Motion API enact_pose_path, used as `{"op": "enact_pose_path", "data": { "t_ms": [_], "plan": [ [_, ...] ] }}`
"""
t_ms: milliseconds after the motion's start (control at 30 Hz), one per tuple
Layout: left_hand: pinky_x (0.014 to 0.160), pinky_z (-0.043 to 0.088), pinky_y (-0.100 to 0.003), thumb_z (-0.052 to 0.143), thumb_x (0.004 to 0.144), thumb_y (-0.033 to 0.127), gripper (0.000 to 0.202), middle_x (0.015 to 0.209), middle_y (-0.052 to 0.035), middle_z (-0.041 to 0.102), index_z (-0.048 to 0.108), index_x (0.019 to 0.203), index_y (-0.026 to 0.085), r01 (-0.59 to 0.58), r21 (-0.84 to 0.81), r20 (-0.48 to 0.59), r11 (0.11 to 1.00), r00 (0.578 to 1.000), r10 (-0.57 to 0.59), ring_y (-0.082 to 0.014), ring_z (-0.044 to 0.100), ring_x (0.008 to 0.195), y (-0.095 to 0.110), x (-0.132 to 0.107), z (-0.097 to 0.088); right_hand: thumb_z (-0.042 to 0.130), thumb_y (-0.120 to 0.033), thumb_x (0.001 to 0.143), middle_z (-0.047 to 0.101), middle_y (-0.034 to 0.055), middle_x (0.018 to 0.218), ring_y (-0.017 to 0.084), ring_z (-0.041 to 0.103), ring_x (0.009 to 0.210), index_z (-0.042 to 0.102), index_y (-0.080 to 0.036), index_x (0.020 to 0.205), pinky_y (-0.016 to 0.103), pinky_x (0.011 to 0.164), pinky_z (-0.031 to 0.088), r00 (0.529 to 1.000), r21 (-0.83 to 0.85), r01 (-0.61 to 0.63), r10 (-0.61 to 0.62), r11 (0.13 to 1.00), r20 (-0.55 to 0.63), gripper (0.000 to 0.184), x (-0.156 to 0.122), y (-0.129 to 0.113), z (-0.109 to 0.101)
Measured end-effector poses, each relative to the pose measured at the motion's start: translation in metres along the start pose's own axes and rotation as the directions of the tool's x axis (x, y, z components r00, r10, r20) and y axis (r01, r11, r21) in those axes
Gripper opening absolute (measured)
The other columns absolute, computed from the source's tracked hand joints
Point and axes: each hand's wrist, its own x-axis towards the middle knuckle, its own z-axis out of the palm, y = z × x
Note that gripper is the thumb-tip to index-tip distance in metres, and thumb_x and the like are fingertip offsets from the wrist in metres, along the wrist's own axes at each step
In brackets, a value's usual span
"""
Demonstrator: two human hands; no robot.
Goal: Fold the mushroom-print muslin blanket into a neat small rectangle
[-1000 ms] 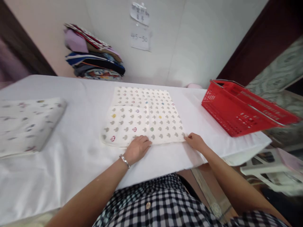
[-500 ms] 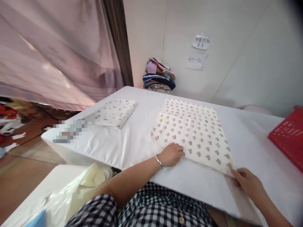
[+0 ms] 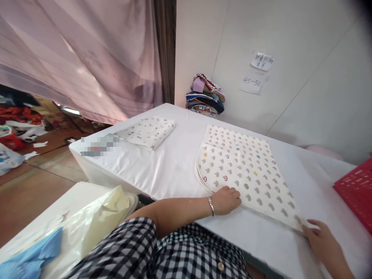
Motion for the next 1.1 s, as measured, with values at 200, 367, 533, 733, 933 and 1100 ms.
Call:
{"op": "enact_pose_path", "data": {
  "t_ms": [200,367,533,733,933,1100],
  "plan": [
    [0.068,0.035,-0.029,0.046,0.088,0.017,0.012,0.089,-0.0047,0.057,0.056,0.081,0.016,0.021,-0.022,-0.058,1.000,0.998,-0.022,-0.0160,0.047,0.080,-0.010,-0.020,-0.002,0.043,-0.057,0.071,0.067,0.0108,0.089,0.034,0.064,0.073,0.054,-0.026,0.100,0.048,0.063,0.050,0.999,-0.139,0.020,-0.013,0.990,0.053,0.043,-0.020,-0.006,-0.002],
    [0.071,0.035,-0.030,0.044,0.090,0.018,0.016,0.088,-0.0047,0.058,0.058,0.083,0.016,0.063,-0.027,-0.038,0.998,0.997,-0.064,-0.0163,0.048,0.082,-0.022,-0.040,-0.016,0.034,-0.047,0.080,0.062,0.0118,0.105,0.031,0.057,0.100,0.058,-0.020,0.099,0.044,0.085,0.046,0.911,-0.071,0.399,-0.404,0.914,-0.088,0.041,-0.031,-0.054,0.001],
    [0.076,0.037,-0.032,0.046,0.090,0.024,0.016,0.092,-0.0054,0.059,0.060,0.089,0.016,0.153,-0.088,0.037,0.984,0.988,-0.150,-0.0178,0.050,0.087,-0.033,-0.058,-0.034,0.040,-0.037,0.087,0.065,0.0073,0.099,0.022,0.059,0.094,0.061,-0.022,0.093,0.037,0.084,0.047,0.703,0.301,0.655,-0.705,0.693,0.094,0.026,-0.058,-0.147,0.021],
    [0.088,0.037,-0.037,0.048,0.089,0.036,0.024,0.099,-0.0059,0.059,0.061,0.097,0.019,0.247,-0.189,0.050,0.950,0.969,-0.242,-0.0188,0.052,0.091,-0.039,-0.071,-0.042,0.049,-0.026,0.085,0.064,0.0039,0.097,0.019,0.057,0.092,0.063,-0.023,0.092,0.034,0.082,0.047,0.471,0.427,0.750,-0.861,0.506,0.194,0.016,-0.067,-0.221,0.033],
    [0.084,0.040,-0.034,0.041,0.092,0.031,0.026,0.092,-0.0049,0.061,0.064,0.094,0.019,0.286,-0.226,0.023,0.931,0.957,-0.288,-0.0171,0.053,0.087,-0.042,-0.069,-0.039,0.054,-0.021,0.081,0.061,0.0048,0.096,0.019,0.054,0.091,0.064,-0.021,0.092,0.033,0.080,0.046,0.453,0.409,0.782,-0.880,0.470,0.144,0.015,-0.068,-0.220,0.050],
    [0.082,0.041,-0.034,0.047,0.088,0.027,0.020,0.092,-0.0052,0.061,0.065,0.093,0.020,0.307,-0.209,0.035,0.928,0.951,-0.307,-0.0179,0.052,0.088,-0.041,-0.066,-0.037,0.049,-0.025,0.087,0.060,0.0067,0.093,0.020,0.053,0.088,0.064,-0.022,0.098,0.034,0.077,0.046,0.437,0.363,0.829,-0.898,0.425,0.052,0.018,-0.074,-0.217,0.058]
  ]
}}
